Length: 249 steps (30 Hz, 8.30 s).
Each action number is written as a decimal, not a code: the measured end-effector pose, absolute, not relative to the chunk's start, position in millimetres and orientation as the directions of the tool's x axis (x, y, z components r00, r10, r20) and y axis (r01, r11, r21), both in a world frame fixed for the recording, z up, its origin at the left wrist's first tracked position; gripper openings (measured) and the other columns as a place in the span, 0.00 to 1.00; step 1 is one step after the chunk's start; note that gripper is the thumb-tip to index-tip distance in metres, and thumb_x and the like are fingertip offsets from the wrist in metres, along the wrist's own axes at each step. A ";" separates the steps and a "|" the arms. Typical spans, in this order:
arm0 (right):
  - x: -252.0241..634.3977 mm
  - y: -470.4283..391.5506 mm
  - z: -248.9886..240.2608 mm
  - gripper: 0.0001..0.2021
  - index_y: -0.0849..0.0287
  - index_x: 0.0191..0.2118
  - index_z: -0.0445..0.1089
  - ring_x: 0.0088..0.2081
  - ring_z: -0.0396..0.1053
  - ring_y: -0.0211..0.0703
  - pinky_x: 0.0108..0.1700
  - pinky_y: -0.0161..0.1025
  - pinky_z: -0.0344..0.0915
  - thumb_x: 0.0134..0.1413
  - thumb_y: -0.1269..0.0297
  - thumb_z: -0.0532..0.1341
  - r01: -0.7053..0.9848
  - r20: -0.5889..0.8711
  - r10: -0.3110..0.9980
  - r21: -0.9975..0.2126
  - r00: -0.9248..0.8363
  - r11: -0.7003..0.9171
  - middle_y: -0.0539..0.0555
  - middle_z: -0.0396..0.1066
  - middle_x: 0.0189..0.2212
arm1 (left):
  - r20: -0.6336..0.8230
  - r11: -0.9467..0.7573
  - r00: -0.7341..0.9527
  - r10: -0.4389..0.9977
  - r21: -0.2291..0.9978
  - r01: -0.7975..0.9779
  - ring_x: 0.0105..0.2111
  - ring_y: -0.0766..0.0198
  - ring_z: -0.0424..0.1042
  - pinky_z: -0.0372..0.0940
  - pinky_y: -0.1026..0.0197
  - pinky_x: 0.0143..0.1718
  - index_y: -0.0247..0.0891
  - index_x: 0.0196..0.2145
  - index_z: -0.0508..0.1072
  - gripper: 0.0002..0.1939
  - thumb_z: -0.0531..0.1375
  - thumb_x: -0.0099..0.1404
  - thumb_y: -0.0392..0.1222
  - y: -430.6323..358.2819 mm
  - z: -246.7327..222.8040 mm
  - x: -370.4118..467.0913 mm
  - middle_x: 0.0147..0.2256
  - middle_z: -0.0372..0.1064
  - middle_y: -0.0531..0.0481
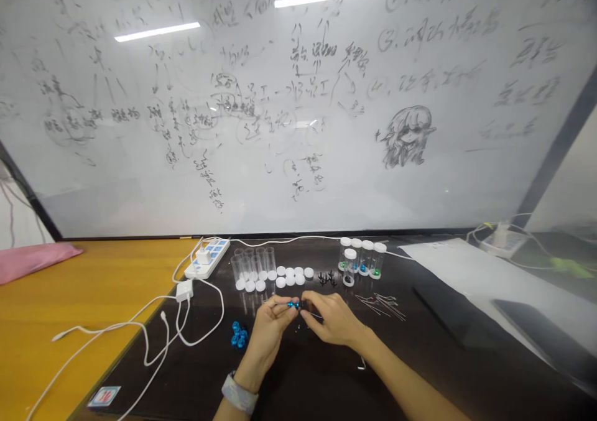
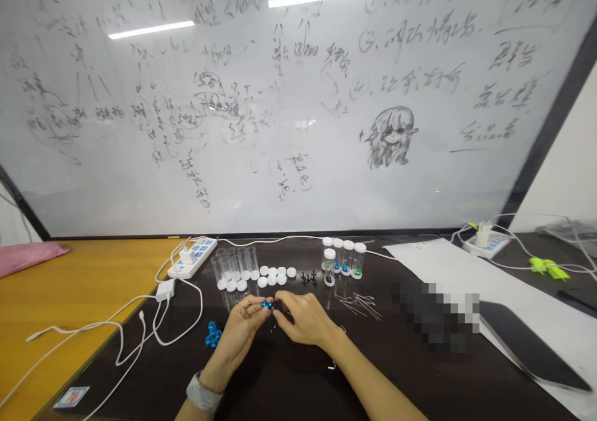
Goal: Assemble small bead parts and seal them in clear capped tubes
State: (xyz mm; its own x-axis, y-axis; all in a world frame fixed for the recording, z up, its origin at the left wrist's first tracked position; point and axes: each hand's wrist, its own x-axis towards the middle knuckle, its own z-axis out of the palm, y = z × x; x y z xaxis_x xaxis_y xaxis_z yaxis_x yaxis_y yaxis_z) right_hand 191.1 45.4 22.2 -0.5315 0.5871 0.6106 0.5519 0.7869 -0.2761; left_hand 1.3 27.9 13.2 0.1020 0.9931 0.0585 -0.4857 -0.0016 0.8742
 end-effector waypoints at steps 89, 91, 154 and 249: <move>193.1 47.3 19.1 0.08 0.57 0.46 0.64 0.29 0.71 0.39 0.32 0.35 0.58 0.67 0.60 0.55 0.553 0.610 0.574 -0.252 -0.546 0.794 0.50 0.73 0.30 | 0.117 -0.037 0.138 0.984 0.874 -0.484 0.41 0.59 0.78 0.69 0.61 0.46 0.35 0.33 0.77 0.15 0.75 0.48 0.36 29.4 9.7 1.5 0.40 0.80 0.43; 192.2 47.5 18.6 0.07 0.57 0.45 0.65 0.31 0.72 0.40 0.32 0.34 0.58 0.68 0.62 0.53 0.560 0.607 0.568 -0.232 -0.556 0.795 0.51 0.74 0.32 | 0.119 -0.038 0.138 0.983 0.873 -0.486 0.41 0.59 0.78 0.68 0.61 0.46 0.35 0.33 0.77 0.15 0.75 0.48 0.37 28.6 10.9 1.8 0.40 0.80 0.43; 192.8 45.0 21.7 0.07 0.57 0.45 0.65 0.26 0.69 0.39 0.30 0.35 0.57 0.66 0.61 0.55 0.545 0.626 0.556 -0.238 -0.547 0.804 0.49 0.71 0.27 | 0.109 -0.027 0.140 0.984 0.872 -0.488 0.40 0.60 0.78 0.68 0.62 0.44 0.35 0.33 0.78 0.15 0.75 0.48 0.36 27.9 10.8 2.1 0.39 0.81 0.43; 188.0 59.6 18.4 0.15 0.55 0.44 0.78 0.30 0.72 0.45 0.32 0.39 0.67 0.65 0.56 0.56 0.323 0.557 0.758 -0.688 -0.340 0.650 0.56 0.78 0.35 | 0.661 -0.626 0.415 0.625 0.107 0.772 0.42 0.51 0.75 0.66 0.51 0.44 0.44 0.54 0.73 0.20 0.60 0.68 0.52 56.1 12.7 -27.3 0.44 0.77 0.42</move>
